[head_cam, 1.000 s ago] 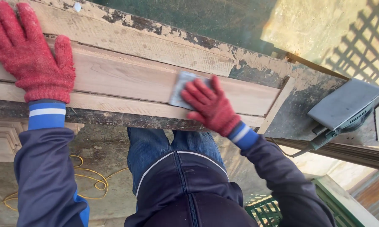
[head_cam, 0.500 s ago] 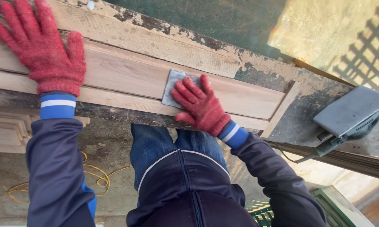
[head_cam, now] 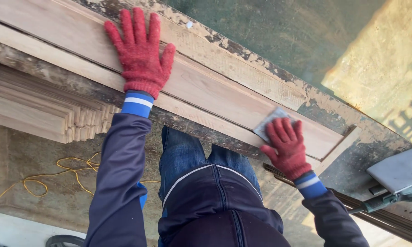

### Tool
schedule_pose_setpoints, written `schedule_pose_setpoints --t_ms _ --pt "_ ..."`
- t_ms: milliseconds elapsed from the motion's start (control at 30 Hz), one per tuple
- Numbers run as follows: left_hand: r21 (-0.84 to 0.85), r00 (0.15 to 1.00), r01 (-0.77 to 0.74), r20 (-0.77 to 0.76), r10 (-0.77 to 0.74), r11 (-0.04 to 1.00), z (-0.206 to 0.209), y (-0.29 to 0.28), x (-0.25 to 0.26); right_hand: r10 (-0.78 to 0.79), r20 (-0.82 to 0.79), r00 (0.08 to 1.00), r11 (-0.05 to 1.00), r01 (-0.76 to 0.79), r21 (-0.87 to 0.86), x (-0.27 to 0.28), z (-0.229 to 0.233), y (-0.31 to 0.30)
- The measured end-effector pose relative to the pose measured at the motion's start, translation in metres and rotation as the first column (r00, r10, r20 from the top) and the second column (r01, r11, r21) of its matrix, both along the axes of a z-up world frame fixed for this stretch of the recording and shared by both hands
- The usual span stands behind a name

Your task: Sanding wooden boards manually using sandpaper and with an electric orbital sander.

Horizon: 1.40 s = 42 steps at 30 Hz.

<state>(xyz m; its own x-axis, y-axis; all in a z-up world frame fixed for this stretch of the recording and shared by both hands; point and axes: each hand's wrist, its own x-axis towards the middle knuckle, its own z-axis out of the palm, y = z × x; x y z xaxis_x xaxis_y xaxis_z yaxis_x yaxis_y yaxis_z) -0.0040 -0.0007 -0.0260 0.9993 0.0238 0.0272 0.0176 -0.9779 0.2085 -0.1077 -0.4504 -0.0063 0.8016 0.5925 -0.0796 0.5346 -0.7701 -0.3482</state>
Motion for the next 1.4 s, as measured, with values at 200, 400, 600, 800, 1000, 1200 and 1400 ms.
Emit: schedule_pose_setpoints --t_ms 200,400,600,800,1000,1200,1400 --pt "0.059 0.998 -0.043 -0.042 0.045 0.997 -0.015 0.004 -0.003 0.243 0.078 0.967 0.952 -0.253 0.169 0.076 0.004 0.191" --pt "-0.255 0.966 -0.073 0.223 0.132 0.964 -0.033 0.108 0.001 0.247 0.102 0.964 0.965 -0.254 0.067 0.081 0.001 0.222" --pt "0.086 0.906 -0.415 -0.056 0.420 0.906 0.037 0.336 0.036 0.134 0.004 0.991 0.987 -0.133 -0.090 0.045 0.011 0.173" --pt "0.074 0.938 -0.318 -0.116 0.325 0.945 0.025 0.355 0.040 -0.023 -0.011 1.000 0.999 0.023 -0.049 0.062 0.023 0.269" --pt "0.069 0.947 -0.302 -0.094 0.307 0.951 0.031 0.355 0.041 0.185 0.062 0.981 0.982 -0.187 0.029 0.115 -0.001 0.459" --pt "0.029 0.937 -0.309 -0.163 0.309 0.951 0.038 0.352 0.041 0.126 -0.012 0.992 0.960 -0.119 0.255 0.126 -0.002 0.505" --pt "0.024 0.934 -0.304 -0.188 0.302 0.953 0.037 0.355 0.040 0.047 0.066 0.997 0.990 -0.037 -0.139 0.059 -0.001 0.308"
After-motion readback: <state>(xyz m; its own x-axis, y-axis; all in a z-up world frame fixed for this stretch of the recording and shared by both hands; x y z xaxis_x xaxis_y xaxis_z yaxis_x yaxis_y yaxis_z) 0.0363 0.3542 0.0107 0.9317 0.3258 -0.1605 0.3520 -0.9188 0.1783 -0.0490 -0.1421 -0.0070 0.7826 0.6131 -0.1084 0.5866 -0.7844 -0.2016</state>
